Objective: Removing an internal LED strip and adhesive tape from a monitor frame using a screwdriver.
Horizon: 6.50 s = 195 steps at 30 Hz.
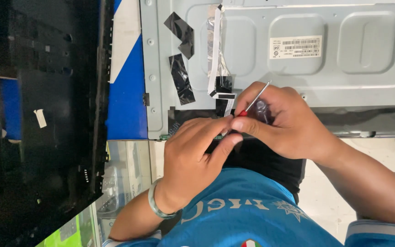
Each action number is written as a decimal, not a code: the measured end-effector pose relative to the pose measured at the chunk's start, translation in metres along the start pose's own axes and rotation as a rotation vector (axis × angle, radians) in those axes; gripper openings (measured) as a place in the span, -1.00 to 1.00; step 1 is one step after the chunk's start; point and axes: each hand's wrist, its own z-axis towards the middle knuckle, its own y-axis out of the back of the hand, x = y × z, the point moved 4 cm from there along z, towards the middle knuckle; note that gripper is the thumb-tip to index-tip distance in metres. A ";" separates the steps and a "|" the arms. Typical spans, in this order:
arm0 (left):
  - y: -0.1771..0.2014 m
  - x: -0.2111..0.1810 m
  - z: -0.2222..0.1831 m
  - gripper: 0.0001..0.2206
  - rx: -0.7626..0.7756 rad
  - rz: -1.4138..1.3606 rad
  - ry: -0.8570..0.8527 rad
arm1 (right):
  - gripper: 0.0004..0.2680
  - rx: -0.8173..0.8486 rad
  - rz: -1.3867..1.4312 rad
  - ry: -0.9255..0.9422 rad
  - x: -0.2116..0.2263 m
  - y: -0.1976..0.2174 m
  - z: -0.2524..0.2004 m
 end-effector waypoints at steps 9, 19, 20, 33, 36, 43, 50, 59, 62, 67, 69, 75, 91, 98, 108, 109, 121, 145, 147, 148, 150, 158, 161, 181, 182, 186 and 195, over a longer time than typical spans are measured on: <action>0.005 0.002 -0.013 -0.86 -0.117 0.035 -0.028 | -0.51 -0.321 0.116 0.252 -0.006 0.026 -0.015; 0.003 -0.004 -0.019 -0.87 -0.114 0.080 -0.070 | -0.64 -0.334 0.668 0.264 -0.012 0.027 -0.016; 0.003 -0.005 -0.019 -0.87 -0.117 0.085 -0.068 | -0.63 -0.335 0.601 0.233 -0.014 0.025 -0.016; 0.009 -0.014 -0.022 -0.88 -0.100 0.133 -0.163 | -0.87 -0.081 0.381 0.044 -0.009 0.008 -0.027; 0.009 -0.021 -0.023 -0.90 -0.151 0.236 -0.245 | -0.82 -0.126 0.487 -0.021 -0.014 -0.001 -0.032; 0.009 -0.025 -0.030 -0.82 -0.173 0.166 -0.291 | -0.85 -0.193 0.452 0.028 0.004 -0.020 -0.051; 0.048 0.003 -0.038 -0.65 -0.122 0.255 -0.166 | -0.87 -0.255 0.198 0.218 0.026 0.004 -0.049; 0.067 0.044 -0.058 -0.89 -0.096 0.479 -0.057 | -0.92 -0.171 -0.138 0.164 0.036 -0.001 -0.036; 0.065 0.051 -0.058 -0.86 -0.059 0.503 -0.047 | -0.92 -0.195 -0.149 0.146 0.033 -0.004 -0.035; 0.065 0.056 -0.058 -0.86 -0.051 0.482 -0.053 | -0.91 -0.210 -0.154 0.120 0.024 -0.008 -0.034; 0.065 0.057 -0.058 -0.88 -0.068 0.462 -0.051 | -0.88 -0.254 -0.217 0.138 0.024 -0.009 -0.036; 0.066 0.059 -0.058 -0.89 -0.101 0.389 -0.025 | -0.77 -0.335 -0.372 0.343 0.028 -0.021 -0.040; 0.069 0.061 -0.038 -0.89 0.096 0.245 0.307 | -0.79 -0.281 -0.347 0.185 0.036 -0.026 -0.017; 0.071 0.065 -0.037 -0.87 0.085 0.213 0.338 | -0.68 -0.401 -0.162 0.223 0.037 -0.014 -0.026; 0.070 0.066 -0.035 -0.88 0.110 0.222 0.348 | -0.77 -0.362 -0.258 0.535 0.035 -0.023 -0.024; 0.071 0.066 -0.034 -0.88 0.110 0.223 0.350 | -0.77 -0.361 -0.256 0.534 0.032 -0.019 -0.026; 0.069 0.070 -0.037 -0.87 0.122 0.220 0.383 | -0.76 -0.275 -0.220 0.399 0.037 -0.014 -0.005; 0.068 0.065 -0.037 -0.88 0.071 0.232 0.337 | -0.81 -0.113 -0.383 0.305 0.028 -0.015 0.014; 0.066 0.059 -0.036 -0.89 0.074 0.269 0.286 | -0.81 -0.061 -0.332 0.376 0.033 -0.016 0.015; 0.065 0.058 -0.037 -0.89 0.075 0.269 0.286 | -0.81 -0.061 -0.331 0.376 0.033 -0.016 0.015; 0.062 0.053 -0.040 -0.93 0.065 0.306 0.201 | -0.82 -0.032 -0.328 0.411 0.035 -0.017 0.015; 0.068 0.057 -0.045 -0.87 0.057 0.341 0.017 | -0.81 0.018 -0.268 0.577 0.051 -0.022 0.017; 0.074 0.054 -0.036 -0.88 0.118 0.332 0.034 | -0.81 -0.041 -0.199 0.483 0.047 -0.004 0.010; 0.084 0.059 -0.040 -0.84 0.198 0.199 0.117 | -0.93 0.066 -1.136 0.627 0.041 -0.051 -0.025; 0.084 0.058 -0.040 -0.86 0.190 0.202 0.107 | -0.93 0.085 -1.152 0.607 0.041 -0.052 -0.024; 0.083 0.060 -0.039 -0.92 0.159 0.190 0.107 | -0.89 0.151 -1.135 0.482 0.028 -0.052 -0.019; 0.083 0.064 -0.029 -0.94 0.169 0.111 0.230 | -0.88 0.154 -1.159 0.341 0.019 -0.059 -0.011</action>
